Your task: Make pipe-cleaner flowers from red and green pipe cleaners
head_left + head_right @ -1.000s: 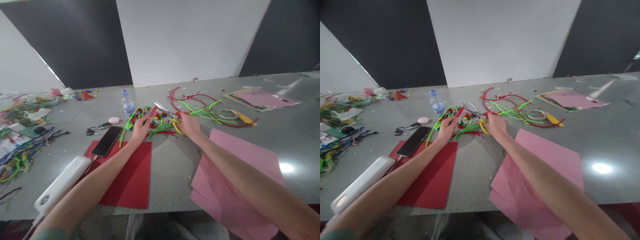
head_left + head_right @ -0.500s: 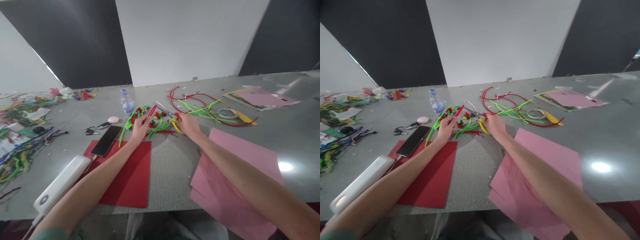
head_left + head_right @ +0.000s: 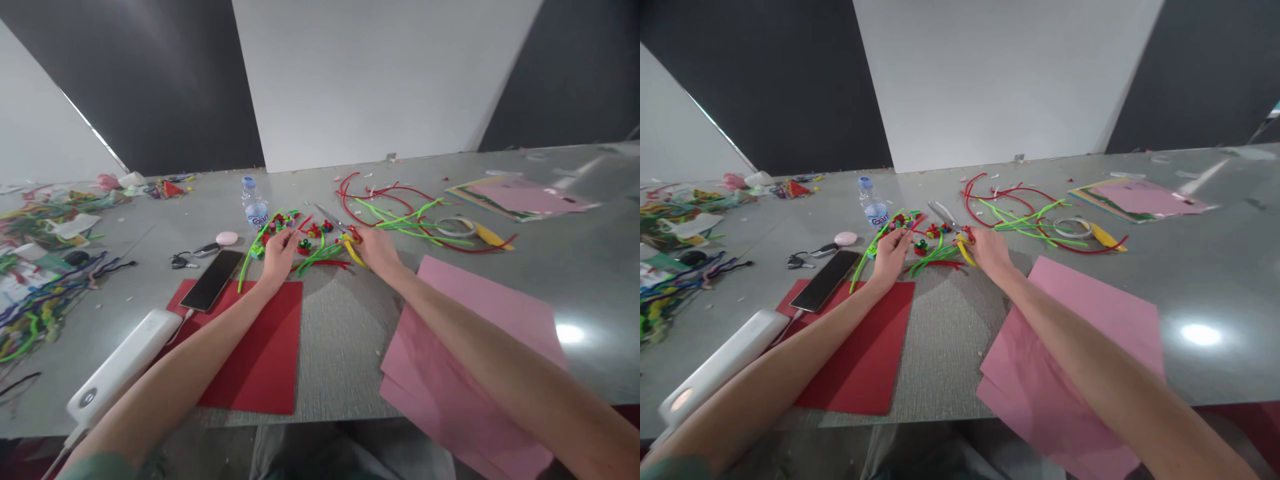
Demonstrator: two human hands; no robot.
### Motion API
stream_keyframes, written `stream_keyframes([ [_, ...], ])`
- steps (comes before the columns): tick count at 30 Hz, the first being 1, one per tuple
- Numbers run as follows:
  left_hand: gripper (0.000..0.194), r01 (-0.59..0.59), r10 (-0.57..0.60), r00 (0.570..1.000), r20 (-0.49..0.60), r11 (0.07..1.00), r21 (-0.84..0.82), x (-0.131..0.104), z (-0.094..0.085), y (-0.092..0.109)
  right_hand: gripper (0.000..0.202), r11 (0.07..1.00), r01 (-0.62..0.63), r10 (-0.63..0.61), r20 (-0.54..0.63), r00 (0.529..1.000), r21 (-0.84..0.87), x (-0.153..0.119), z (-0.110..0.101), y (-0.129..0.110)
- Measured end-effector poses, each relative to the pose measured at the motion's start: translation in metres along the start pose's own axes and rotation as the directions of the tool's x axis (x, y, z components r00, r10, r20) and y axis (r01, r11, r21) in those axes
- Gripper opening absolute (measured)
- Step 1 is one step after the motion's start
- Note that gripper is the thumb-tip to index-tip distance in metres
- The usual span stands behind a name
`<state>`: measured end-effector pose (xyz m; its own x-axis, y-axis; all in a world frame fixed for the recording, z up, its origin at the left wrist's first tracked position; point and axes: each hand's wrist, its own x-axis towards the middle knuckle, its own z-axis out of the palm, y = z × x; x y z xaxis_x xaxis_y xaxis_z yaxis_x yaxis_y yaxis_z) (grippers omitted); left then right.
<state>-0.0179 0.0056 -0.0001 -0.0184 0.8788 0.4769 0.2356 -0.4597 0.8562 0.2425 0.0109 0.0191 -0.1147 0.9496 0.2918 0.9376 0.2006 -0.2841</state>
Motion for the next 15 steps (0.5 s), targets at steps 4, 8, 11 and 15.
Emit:
stream_keyframes([
  [4, 0.038, -0.019, 0.019, 1.000, 0.002, 0.999, 0.039, -0.002, 0.000, 0.004, 0.047, 0.996, -0.054, 0.059, -0.061, 0.996, 0.075, 0.004, 0.002, 0.011],
  [8, 0.034, -0.144, 0.134, 0.988, 0.074, 0.977, 0.155, -0.008, 0.001, 0.011, 0.056, 0.973, -0.074, 0.117, -0.194, 0.974, 0.219, 0.006, 0.005, 0.021],
  [11, 0.028, -0.292, 0.245, 0.950, 0.195, 0.917, 0.272, -0.016, 0.004, 0.016, 0.059, 0.948, -0.066, 0.151, -0.258, 0.954, 0.310, 0.005, 0.005, 0.023],
  [15, 0.025, -0.480, 0.345, 0.862, 0.372, 0.790, 0.382, -0.022, 0.007, 0.018, 0.058, 0.920, -0.086, 0.198, -0.264, 0.944, 0.382, 0.005, 0.003, 0.023],
])
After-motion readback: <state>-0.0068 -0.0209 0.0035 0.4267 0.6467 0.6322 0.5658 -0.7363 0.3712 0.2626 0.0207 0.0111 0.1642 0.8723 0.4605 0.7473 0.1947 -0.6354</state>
